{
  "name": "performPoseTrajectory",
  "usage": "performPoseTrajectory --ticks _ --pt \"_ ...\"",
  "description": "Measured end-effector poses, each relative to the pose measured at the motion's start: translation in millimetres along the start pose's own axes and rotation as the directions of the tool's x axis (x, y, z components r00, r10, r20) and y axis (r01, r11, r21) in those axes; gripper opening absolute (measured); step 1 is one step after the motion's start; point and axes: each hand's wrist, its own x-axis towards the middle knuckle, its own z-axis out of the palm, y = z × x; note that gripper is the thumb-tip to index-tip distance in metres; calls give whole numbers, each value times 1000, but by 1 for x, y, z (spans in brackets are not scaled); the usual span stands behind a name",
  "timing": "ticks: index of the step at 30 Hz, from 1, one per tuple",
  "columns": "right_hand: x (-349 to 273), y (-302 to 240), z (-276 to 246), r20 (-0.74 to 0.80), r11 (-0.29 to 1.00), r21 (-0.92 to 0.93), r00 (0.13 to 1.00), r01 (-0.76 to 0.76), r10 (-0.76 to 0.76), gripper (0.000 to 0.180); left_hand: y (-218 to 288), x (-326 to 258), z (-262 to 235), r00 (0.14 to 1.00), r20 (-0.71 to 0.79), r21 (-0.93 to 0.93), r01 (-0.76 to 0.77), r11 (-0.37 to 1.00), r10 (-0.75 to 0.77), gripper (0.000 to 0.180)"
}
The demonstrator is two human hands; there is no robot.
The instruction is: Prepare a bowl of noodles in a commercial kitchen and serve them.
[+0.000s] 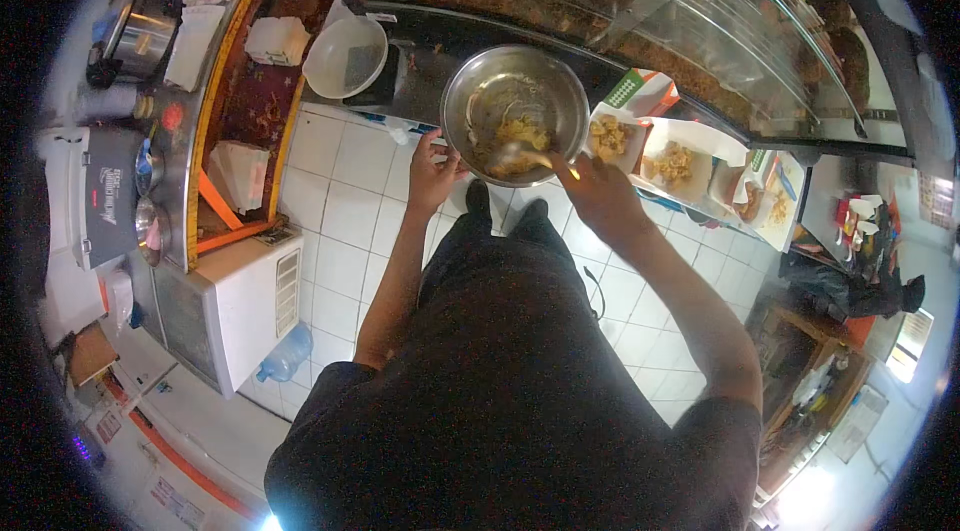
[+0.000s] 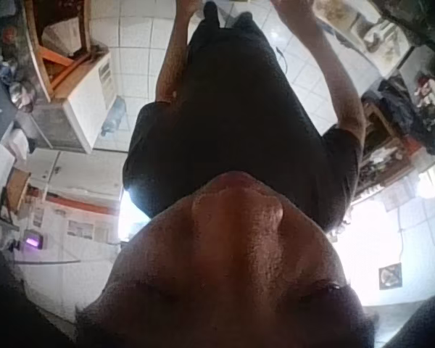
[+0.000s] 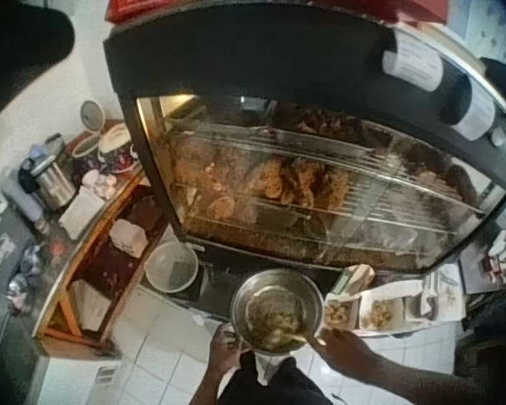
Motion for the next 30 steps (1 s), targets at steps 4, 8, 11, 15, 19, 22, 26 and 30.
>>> performPoseTrajectory --ticks 4,8,11,15,19,22,26,30 --pt "-5 -7 30 23 957 -95 961 -273 277 53 11 4 1 997 62 -28 55 998 -53 46" --pt "23 -7 17 -75 923 -34 921 -384 381 52 11 1 1 997 61 -19 39 999 -38 44" --pt "36 4 1 -146 897 -79 895 -435 422 45 12 1 0 997 52 -65 66 996 -63 45" --pt "29 42 89 -334 946 134 885 -296 324 33 13 4 2 989 103 -66 111 992 -104 47" --pt "36 25 121 92 608 633 827 -479 555 28 3 8 3 988 150 -54 37 998 -29 46" --pt "48 1 88 380 298 763 770 -574 512 26 12 8 -5 978 188 -125 120 985 -95 44" --pt "25 -41 37 42 653 628 857 -423 514 36 20 6 -14 950 251 -261 251 932 -186 38" --pt "21 -46 38 191 822 273 865 -500 463 45 23 8 -14 941 272 -230 267 936 -202 38"
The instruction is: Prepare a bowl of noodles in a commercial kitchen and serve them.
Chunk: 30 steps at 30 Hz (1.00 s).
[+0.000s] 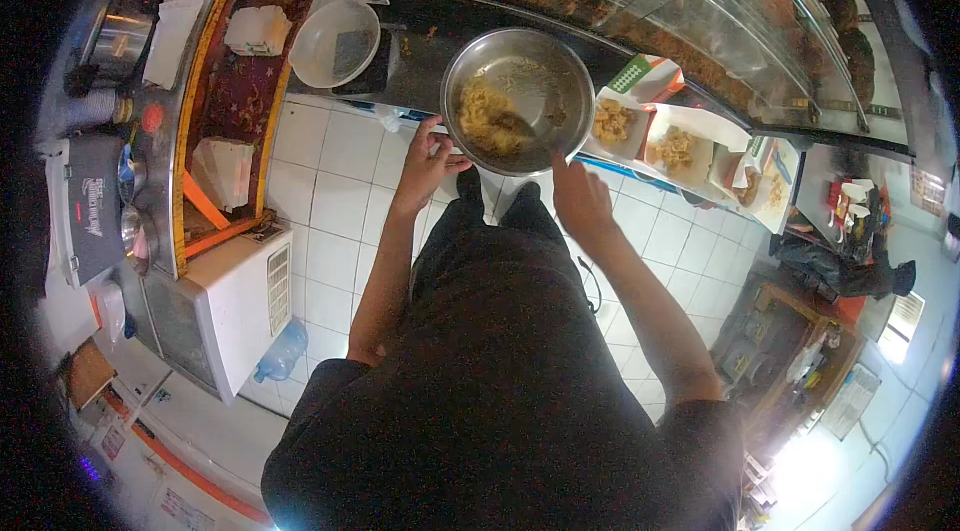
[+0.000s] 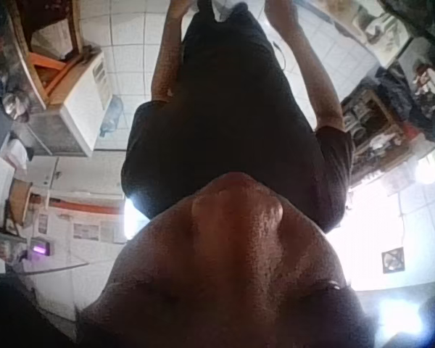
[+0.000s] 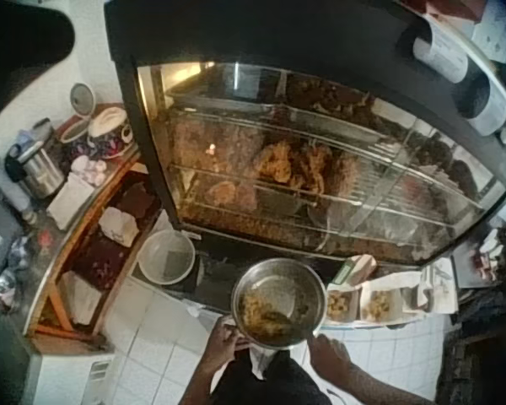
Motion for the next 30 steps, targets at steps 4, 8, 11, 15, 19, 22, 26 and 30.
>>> performPoseTrajectory --ticks 4,8,11,15,19,22,26,30 --pt "21 -17 11 -109 999 11 993 49 -47 49 -2 0 1 1000 -2 46 -5 999 5 39" --pt "3 -3 -1 57 985 -170 998 -27 37 52 -3 0 0 999 -5 44 -38 998 38 40" --pt "37 7 22 -92 998 -64 996 -19 13 51 -2 0 6 997 -19 85 -75 994 77 42" --pt "17 16 8 -32 998 -43 998 43 -45 44 -9 1 2 995 -53 75 -86 993 90 44" --pt "32 40 -17 -337 998 59 941 32 -11 36 -9 2 5 996 -54 140 -64 988 72 46" --pt "79 63 2 -206 988 152 978 15 17 37 -5 3 8 996 -42 135 -73 988 80 44" --pt "56 29 -11 44 962 -25 962 272 -271 42 -7 5 -1 996 -71 133 -42 990 52 41" --pt "14 44 -62 -34 963 -212 984 165 -176 42 -7 4 0 996 -71 72 -46 996 51 39"
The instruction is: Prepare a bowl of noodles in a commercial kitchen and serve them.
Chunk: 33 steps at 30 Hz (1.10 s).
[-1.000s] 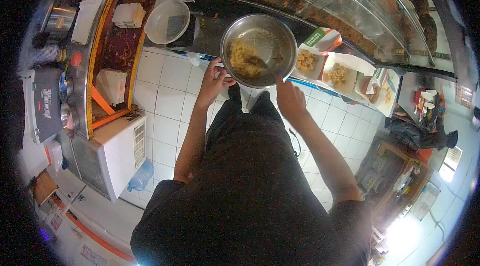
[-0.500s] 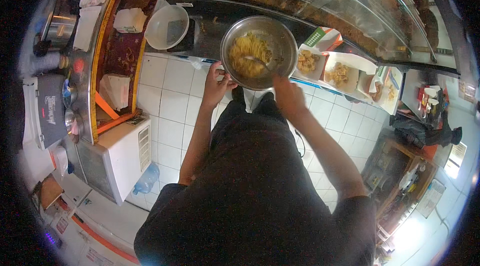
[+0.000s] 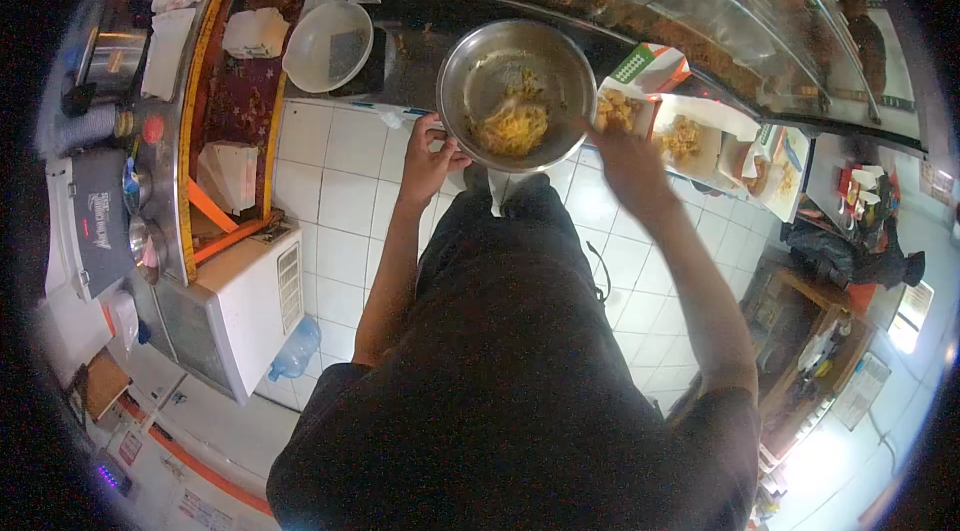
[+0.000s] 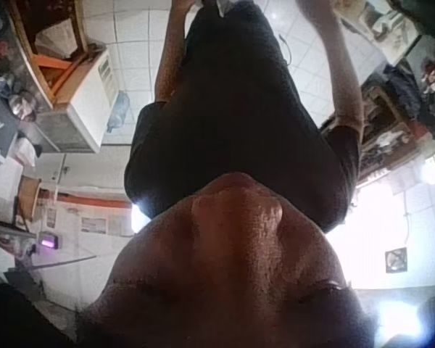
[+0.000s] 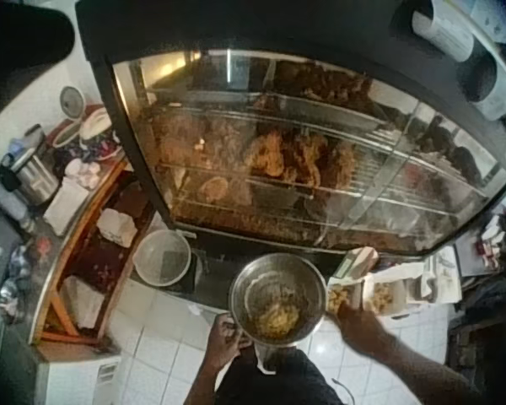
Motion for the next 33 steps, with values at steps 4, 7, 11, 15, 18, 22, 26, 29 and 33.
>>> performPoseTrajectory --ticks 4,7,11,15,18,22,26,29,33 --pt "45 46 27 -261 998 51 964 -44 55 34 2 3 0 1000 6 33 25 999 -25 38" --pt "53 73 126 -241 929 135 921 343 -305 35 9 10 13 998 36 49 47 998 -49 38" --pt "5 -14 42 -288 857 447 948 257 -134 48 5 2 -2 999 17 25 35 999 -35 38" --pt "-32 -22 13 94 998 64 995 -18 12 49 3 2 -3 998 52 33 17 999 -19 41" --pt "-17 -14 56 -137 1000 6 990 -13 14 45 6 3 6 999 10 35 44 998 -44 37" --pt "10 -45 25 -10 977 160 990 -138 142 36 4 -2 3 1000 -23 81 3 997 -1 36" --pt "17 12 69 -151 904 331 930 -271 334 34 11 -2 7 1000 -21 95 -7 995 9 36" --pt "48 14 103 -409 955 282 912 96 29 33 8 4 7 998 49 100 28 995 -33 44" --pt "54 -44 62 0 780 605 980 -160 201 35 -3 3 -4 999 54 14 5 1000 -5 43"
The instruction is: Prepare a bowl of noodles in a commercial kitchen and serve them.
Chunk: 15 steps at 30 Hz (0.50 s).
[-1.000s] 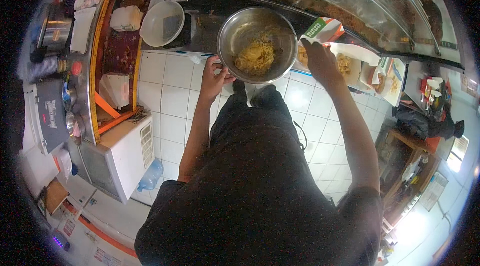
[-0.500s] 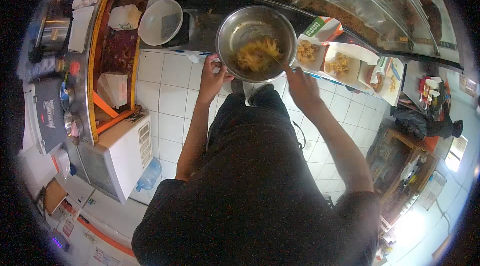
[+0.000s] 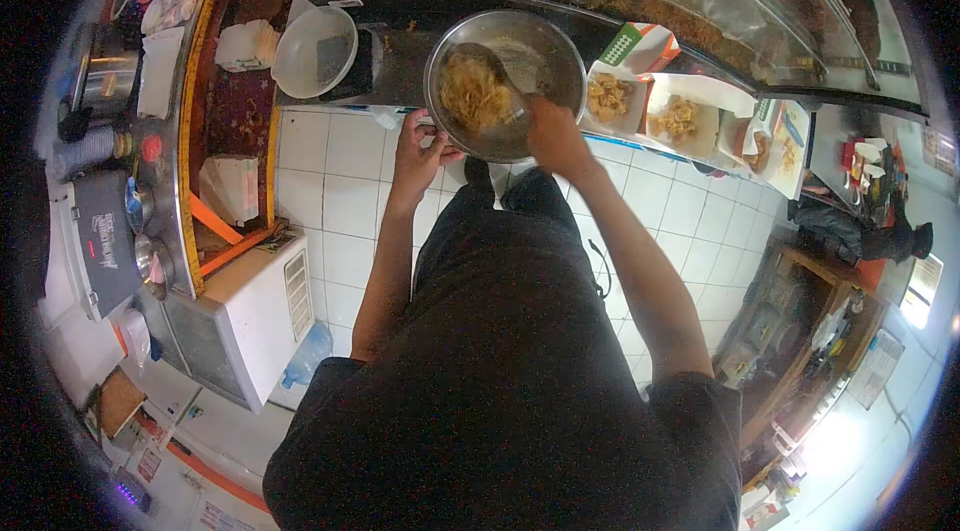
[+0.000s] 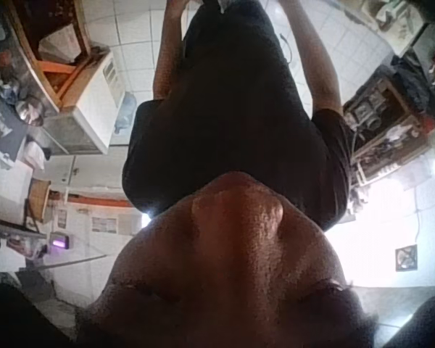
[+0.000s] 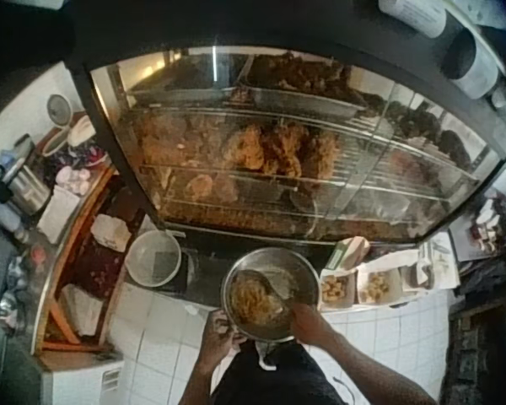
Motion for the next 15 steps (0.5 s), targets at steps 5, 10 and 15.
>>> performPoseTrajectory --ticks 5,10,15 --pt "-70 -14 -2 118 932 -362 993 16 29 48 6 -2 3 1000 -1 29 -9 1000 10 44" --pt "-55 -9 15 19 936 -352 1000 -7 15 39 6 -3 4 1000 -13 51 19 999 -18 44" --pt "-38 4 2 -3 927 -374 1000 18 -20 27 9 -3 6 1000 3 64 0 998 0 44"
